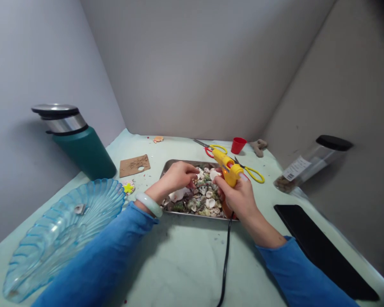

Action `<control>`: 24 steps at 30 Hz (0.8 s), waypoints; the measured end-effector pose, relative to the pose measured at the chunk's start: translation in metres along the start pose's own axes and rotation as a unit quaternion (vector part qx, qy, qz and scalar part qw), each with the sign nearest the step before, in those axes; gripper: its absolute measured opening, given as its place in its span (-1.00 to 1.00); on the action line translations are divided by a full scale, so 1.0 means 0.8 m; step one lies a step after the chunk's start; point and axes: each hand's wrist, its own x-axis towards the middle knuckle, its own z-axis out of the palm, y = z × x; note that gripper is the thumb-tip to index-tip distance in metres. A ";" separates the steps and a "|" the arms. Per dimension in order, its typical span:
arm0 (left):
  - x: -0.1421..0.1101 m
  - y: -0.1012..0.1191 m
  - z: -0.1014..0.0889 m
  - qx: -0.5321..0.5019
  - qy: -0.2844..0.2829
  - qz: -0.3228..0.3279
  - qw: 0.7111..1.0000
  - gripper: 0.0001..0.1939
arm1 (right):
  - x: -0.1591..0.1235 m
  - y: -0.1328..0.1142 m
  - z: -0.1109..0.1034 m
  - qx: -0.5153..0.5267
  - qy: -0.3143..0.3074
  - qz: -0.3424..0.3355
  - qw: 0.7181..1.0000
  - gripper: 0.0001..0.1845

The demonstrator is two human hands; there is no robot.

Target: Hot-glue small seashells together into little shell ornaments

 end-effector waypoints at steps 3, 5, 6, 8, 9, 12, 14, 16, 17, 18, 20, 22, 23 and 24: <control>0.005 0.002 0.002 0.058 0.006 0.004 0.998 -0.71 | 0.000 -0.002 -0.001 -0.001 -0.019 0.004 1.000 -0.59; 0.006 0.002 0.006 0.096 -0.005 0.001 0.995 -0.77 | -0.001 -0.004 -0.002 -0.007 -0.018 0.005 1.000 -0.57; 0.005 0.002 0.008 0.115 -0.012 0.001 0.993 -0.78 | -0.001 -0.005 -0.003 -0.008 -0.018 0.006 1.000 -0.56; 0.003 0.003 0.013 0.146 -0.023 0.003 0.989 -0.76 | -0.002 -0.007 -0.003 -0.005 -0.016 0.012 1.000 -0.56; 0.002 0.002 0.016 0.159 -0.025 0.005 0.987 -0.76 | -0.002 -0.007 -0.003 -0.003 -0.018 0.015 1.000 -0.56; -0.003 0.000 0.019 0.191 -0.016 0.004 0.981 -0.78 | -0.001 -0.004 -0.003 -0.009 -0.021 0.016 1.000 -0.59; -0.007 -0.002 0.019 0.208 -0.011 0.003 0.978 -0.78 | -0.001 -0.001 -0.003 -0.015 -0.020 0.010 1.000 -0.60; -0.012 -0.001 0.019 0.222 -0.010 0.005 0.975 -0.78 | 0.000 0.001 -0.002 -0.011 -0.022 0.006 1.000 -0.59; -0.015 0.000 0.019 0.229 -0.012 0.006 0.973 -0.78 | 0.000 0.001 -0.002 -0.006 -0.022 0.007 1.000 -0.59; -0.019 0.002 0.019 0.237 -0.014 0.006 0.971 -0.78 | 0.000 0.001 -0.002 -0.001 -0.023 0.009 1.000 -0.59; -0.024 0.008 0.017 0.252 -0.021 0.003 0.967 -0.80 | -0.001 -0.001 -0.002 0.003 -0.024 0.014 1.000 -0.59; -0.028 0.013 0.014 0.266 -0.029 0.003 0.963 -0.80 | -0.002 -0.003 -0.002 0.003 -0.024 0.018 1.000 -0.59; -0.029 0.014 0.012 0.272 -0.033 0.006 0.962 -0.80 | -0.002 -0.003 -0.002 0.003 -0.025 0.020 0.999 -0.60; -0.030 0.015 0.009 0.278 -0.037 0.011 0.960 -0.79 | -0.002 -0.004 -0.002 0.003 -0.025 0.022 0.999 -0.60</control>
